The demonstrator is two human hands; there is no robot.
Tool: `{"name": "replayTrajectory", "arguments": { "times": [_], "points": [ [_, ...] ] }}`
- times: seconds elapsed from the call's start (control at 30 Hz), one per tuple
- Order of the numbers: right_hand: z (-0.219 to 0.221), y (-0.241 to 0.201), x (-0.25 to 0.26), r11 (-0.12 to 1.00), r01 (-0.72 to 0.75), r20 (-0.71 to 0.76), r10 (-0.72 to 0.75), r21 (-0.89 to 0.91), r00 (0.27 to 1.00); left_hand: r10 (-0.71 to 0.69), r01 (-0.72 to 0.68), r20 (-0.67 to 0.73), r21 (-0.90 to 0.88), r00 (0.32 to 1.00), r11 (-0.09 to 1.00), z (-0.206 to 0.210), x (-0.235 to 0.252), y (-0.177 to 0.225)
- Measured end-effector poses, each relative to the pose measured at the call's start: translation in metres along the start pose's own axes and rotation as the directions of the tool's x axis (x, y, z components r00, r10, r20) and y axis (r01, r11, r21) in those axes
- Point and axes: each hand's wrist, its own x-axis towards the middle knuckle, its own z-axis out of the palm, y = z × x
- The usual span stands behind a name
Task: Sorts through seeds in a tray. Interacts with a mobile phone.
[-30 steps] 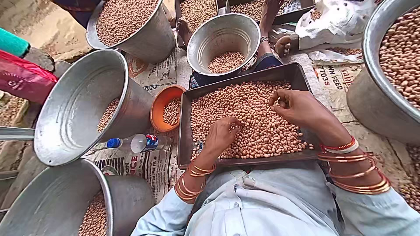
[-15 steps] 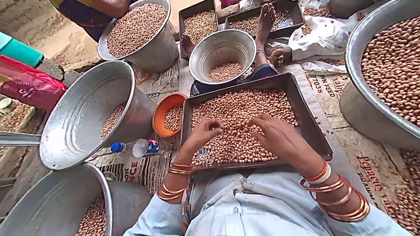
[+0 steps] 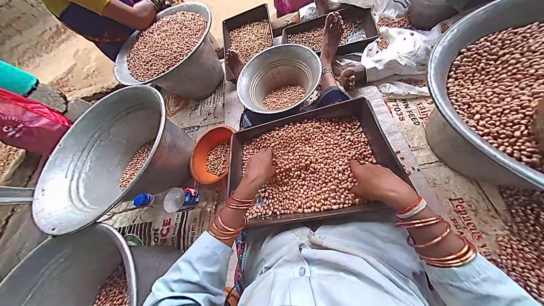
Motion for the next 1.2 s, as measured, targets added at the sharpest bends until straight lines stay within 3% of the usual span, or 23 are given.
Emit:
{"name": "replayTrajectory", "arguments": {
  "times": [0.1,0.2,0.27,0.33,0.4,0.47,0.53,0.6,0.67,0.73,0.87,0.93,1.07,1.2],
  "points": [
    [0.007,-0.022,0.006,0.991,0.106,-0.002,-0.106,0.077,0.994,0.084,-0.08,0.089,-0.051,0.993,0.996,0.004,-0.014,0.041],
    [0.014,-0.046,0.012,0.958,0.191,-0.058,-0.183,0.214,0.981,0.143,-0.065,0.233,-0.313,0.962,0.948,0.005,-0.026,0.056],
    [0.017,-0.057,0.016,0.896,0.273,-0.134,-0.24,0.349,0.961,0.178,0.027,0.25,-0.645,0.952,0.764,0.011,-0.029,0.046],
    [0.02,-0.062,0.022,0.786,0.403,-0.249,-0.321,0.468,0.914,0.164,0.123,0.206,-0.904,0.965,0.409,0.013,-0.037,0.036],
    [0.019,-0.062,0.024,0.668,0.54,-0.382,-0.386,0.512,0.84,0.125,0.155,0.171,-0.98,0.977,0.123,0.008,-0.043,0.028],
    [0.011,-0.056,0.024,0.597,0.646,-0.474,-0.445,0.475,0.76,0.061,0.13,0.134,-0.989,0.989,0.064,-0.001,-0.049,0.021],
    [-0.001,-0.039,0.021,0.592,0.711,-0.566,-0.46,0.38,0.685,0.068,0.041,0.048,-0.994,0.997,0.097,-0.008,-0.052,0.012],
    [-0.018,-0.017,0.02,0.692,0.677,-0.662,-0.386,0.253,0.642,0.167,-0.066,-0.037,-0.983,0.985,0.173,-0.014,-0.052,-0.001],
    [-0.039,0.002,0.038,0.868,0.478,-0.679,-0.27,0.136,0.683,0.194,-0.161,-0.108,-0.945,0.975,0.283,-0.022,-0.053,-0.009],
    [-0.05,0.017,0.057,0.957,0.287,-0.63,-0.201,0.037,0.751,0.16,-0.238,-0.186,-0.877,0.969,0.417,-0.029,-0.055,-0.016],
    [-0.045,0.023,0.075,0.981,0.184,-0.536,-0.185,-0.055,0.823,-0.005,-0.23,-0.29,-0.771,0.957,0.594,-0.036,-0.065,-0.025],
    [-0.043,0.021,0.077,0.985,0.165,-0.518,-0.171,-0.058,0.838,-0.011,-0.246,-0.341,-0.698,0.94,0.673,-0.035,-0.065,-0.031],
    [-0.041,0.023,0.081,0.987,0.156,-0.514,-0.15,-0.032,0.845,0.094,-0.292,-0.426,-0.428,0.9,0.855,-0.023,-0.061,-0.016],
    [-0.042,0.024,0.084,0.988,0.155,-0.511,-0.135,-0.002,0.849,0.24,-0.336,-0.395,-0.195,0.887,0.921,0.001,-0.044,0.017]
  ]
}}
